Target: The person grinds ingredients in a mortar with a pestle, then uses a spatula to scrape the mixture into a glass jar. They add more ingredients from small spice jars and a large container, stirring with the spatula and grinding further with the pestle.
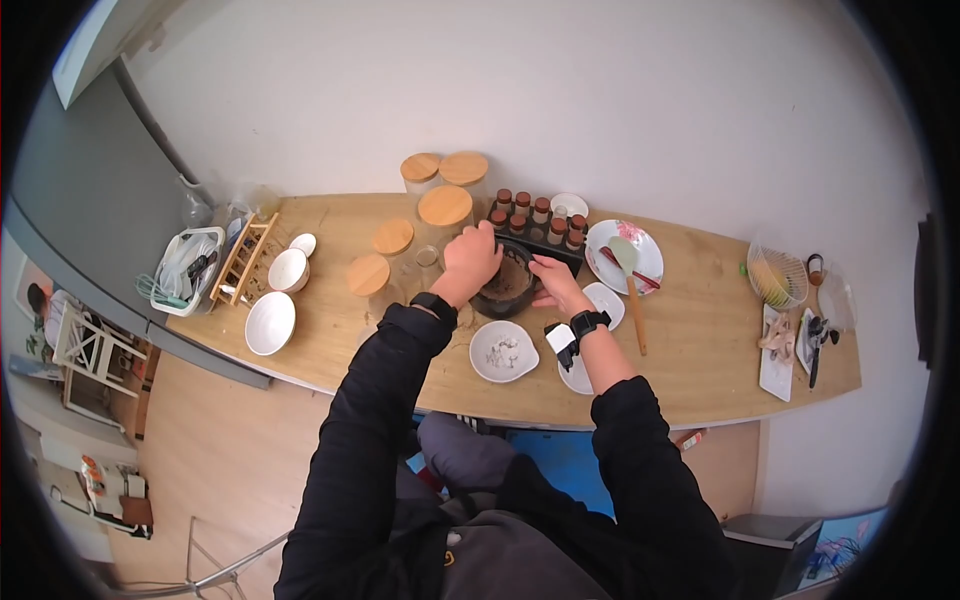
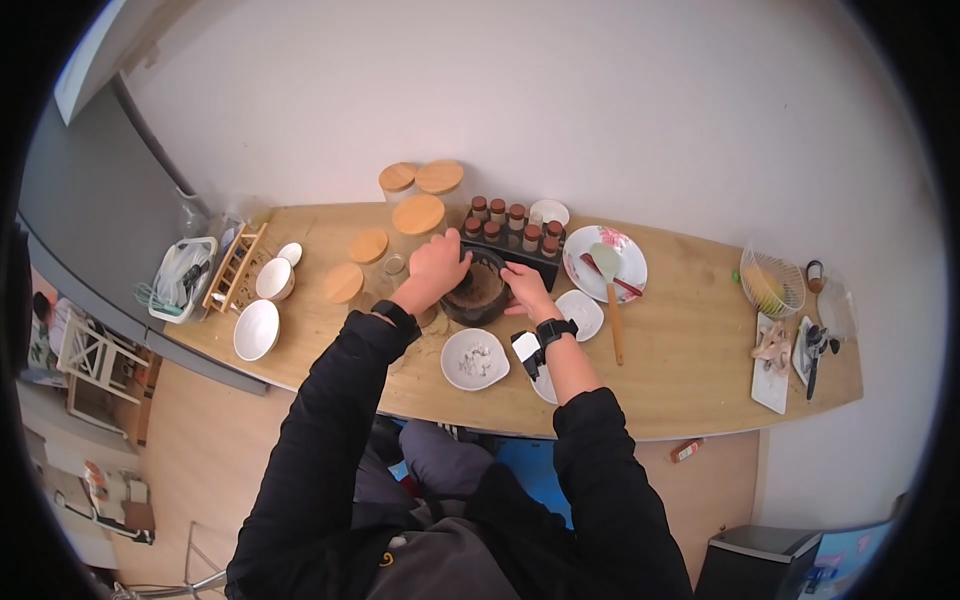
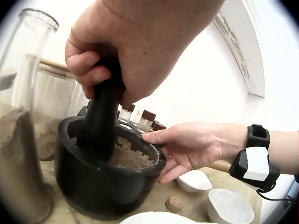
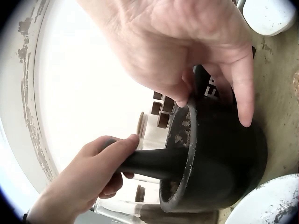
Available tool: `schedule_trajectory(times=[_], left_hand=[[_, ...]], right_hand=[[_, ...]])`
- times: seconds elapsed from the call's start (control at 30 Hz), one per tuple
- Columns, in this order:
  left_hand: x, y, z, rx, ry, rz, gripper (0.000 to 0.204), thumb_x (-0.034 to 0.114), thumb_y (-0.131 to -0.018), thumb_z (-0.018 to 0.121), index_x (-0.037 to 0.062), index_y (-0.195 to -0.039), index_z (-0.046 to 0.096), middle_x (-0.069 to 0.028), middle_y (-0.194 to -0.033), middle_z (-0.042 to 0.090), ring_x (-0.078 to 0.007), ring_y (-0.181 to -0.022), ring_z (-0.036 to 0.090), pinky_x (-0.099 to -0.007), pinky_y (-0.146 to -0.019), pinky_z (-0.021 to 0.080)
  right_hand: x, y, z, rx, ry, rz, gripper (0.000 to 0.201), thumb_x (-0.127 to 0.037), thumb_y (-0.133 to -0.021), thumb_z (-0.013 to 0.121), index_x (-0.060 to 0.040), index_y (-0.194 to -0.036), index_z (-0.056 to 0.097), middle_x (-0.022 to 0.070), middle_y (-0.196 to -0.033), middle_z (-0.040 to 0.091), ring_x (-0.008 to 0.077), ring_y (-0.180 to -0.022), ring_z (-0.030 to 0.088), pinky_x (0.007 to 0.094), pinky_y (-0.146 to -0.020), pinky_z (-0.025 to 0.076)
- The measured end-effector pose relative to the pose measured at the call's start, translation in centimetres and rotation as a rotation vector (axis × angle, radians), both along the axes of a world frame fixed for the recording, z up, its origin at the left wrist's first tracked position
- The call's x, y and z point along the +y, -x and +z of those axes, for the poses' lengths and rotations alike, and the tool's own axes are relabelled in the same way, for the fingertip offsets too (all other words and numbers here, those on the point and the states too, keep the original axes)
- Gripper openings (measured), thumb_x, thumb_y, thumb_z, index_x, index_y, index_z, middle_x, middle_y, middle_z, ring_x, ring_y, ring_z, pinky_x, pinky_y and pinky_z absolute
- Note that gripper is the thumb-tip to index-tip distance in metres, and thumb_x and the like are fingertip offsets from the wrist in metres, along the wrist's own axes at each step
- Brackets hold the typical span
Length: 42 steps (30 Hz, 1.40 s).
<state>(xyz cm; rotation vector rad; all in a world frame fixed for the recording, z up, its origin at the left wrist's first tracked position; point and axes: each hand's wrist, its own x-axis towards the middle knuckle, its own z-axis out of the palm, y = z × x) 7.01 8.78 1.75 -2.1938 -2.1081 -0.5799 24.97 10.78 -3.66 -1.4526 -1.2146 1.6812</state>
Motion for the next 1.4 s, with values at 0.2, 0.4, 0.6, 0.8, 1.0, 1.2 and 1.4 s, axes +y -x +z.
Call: schedule_trajectory(times=[0.2,0.4,0.6,0.8,1.0,1.2,1.4], left_hand=[[1.3,-1.0,0.0,-0.045,-0.064,0.047,0.031,0.032,-0.085,0.060,0.0051,-0.094,0.048,-0.0184,-0.087,0.060,-0.0340,-0.071,0.065,-0.0423,-0.058,0.053],[0.3,-2.8,0.3,-0.077,0.063,-0.210,0.030,0.028,-0.083,0.058,0.0048,-0.100,0.049,-0.0169,-0.091,0.060,-0.0354,-0.085,0.064,-0.0439,-0.070,0.052],[1.7,-0.5,1.0,0.133,0.115,-0.248,0.028,0.031,-0.085,0.056,0.0071,-0.099,0.050,-0.0165,-0.089,0.060,-0.0343,-0.080,0.064,-0.0458,-0.066,0.052],[1.0,-3.0,0.3,0.024,-0.031,-0.345,0.025,0.027,-0.084,0.055,0.0081,-0.100,0.050,-0.0178,-0.090,0.057,-0.0349,-0.072,0.063,-0.0452,-0.060,0.051],[1.7,-1.0,1.2,0.219,0.078,-0.413,0.023,0.024,-0.081,0.058,0.0088,-0.098,0.053,-0.0162,-0.087,0.058,-0.0334,-0.075,0.064,-0.0434,-0.062,0.052],[1.2,-2.3,0.2,0.050,0.036,-0.436,0.022,0.027,-0.085,0.055,0.0094,-0.098,0.050,-0.0159,-0.090,0.056,-0.0343,-0.077,0.063,-0.0453,-0.066,0.051],[2.1,-0.6,0.7,0.138,0.066,-0.371,0.024,0.026,-0.084,0.057,0.0095,-0.100,0.052,-0.0144,-0.090,0.058,-0.0342,-0.076,0.063,-0.0453,-0.063,0.052]], right_hand=[[0.2,0.1,-0.7,0.000,0.007,-0.026,0.045,-0.030,-0.094,0.052,-0.0144,-0.136,0.045,0.0117,-0.117,0.058,0.0342,-0.079,0.066,0.0443,-0.069,0.056],[0.1,0.0,-0.7,0.009,-0.002,-0.032,0.045,-0.029,-0.093,0.052,-0.0153,-0.135,0.046,0.0106,-0.109,0.061,0.0309,-0.075,0.066,0.0437,-0.067,0.056],[0.2,0.1,-1.0,0.010,0.001,-0.038,0.044,-0.030,-0.093,0.053,-0.0151,-0.134,0.048,0.0093,-0.102,0.063,0.0284,-0.072,0.065,0.0431,-0.066,0.056],[0.3,0.3,-1.0,-0.014,0.020,-0.050,0.044,-0.030,-0.094,0.052,-0.0174,-0.135,0.047,0.0070,-0.114,0.060,0.0256,-0.070,0.066,0.0396,-0.066,0.056],[0.0,0.4,-0.9,-0.022,-0.006,-0.064,0.042,-0.031,-0.093,0.053,-0.0159,-0.133,0.050,0.0068,-0.099,0.063,0.0227,-0.067,0.064,0.0403,-0.064,0.056],[0.0,0.4,-0.7,-0.034,0.001,-0.053,0.044,-0.032,-0.093,0.053,-0.0182,-0.135,0.048,0.0079,-0.112,0.061,0.0262,-0.071,0.065,0.0408,-0.066,0.056],[0.0,0.3,-1.2,0.007,-0.019,-0.072,0.042,-0.030,-0.093,0.053,-0.0156,-0.132,0.051,0.0075,-0.095,0.064,0.0226,-0.067,0.064,0.0415,-0.064,0.056]])
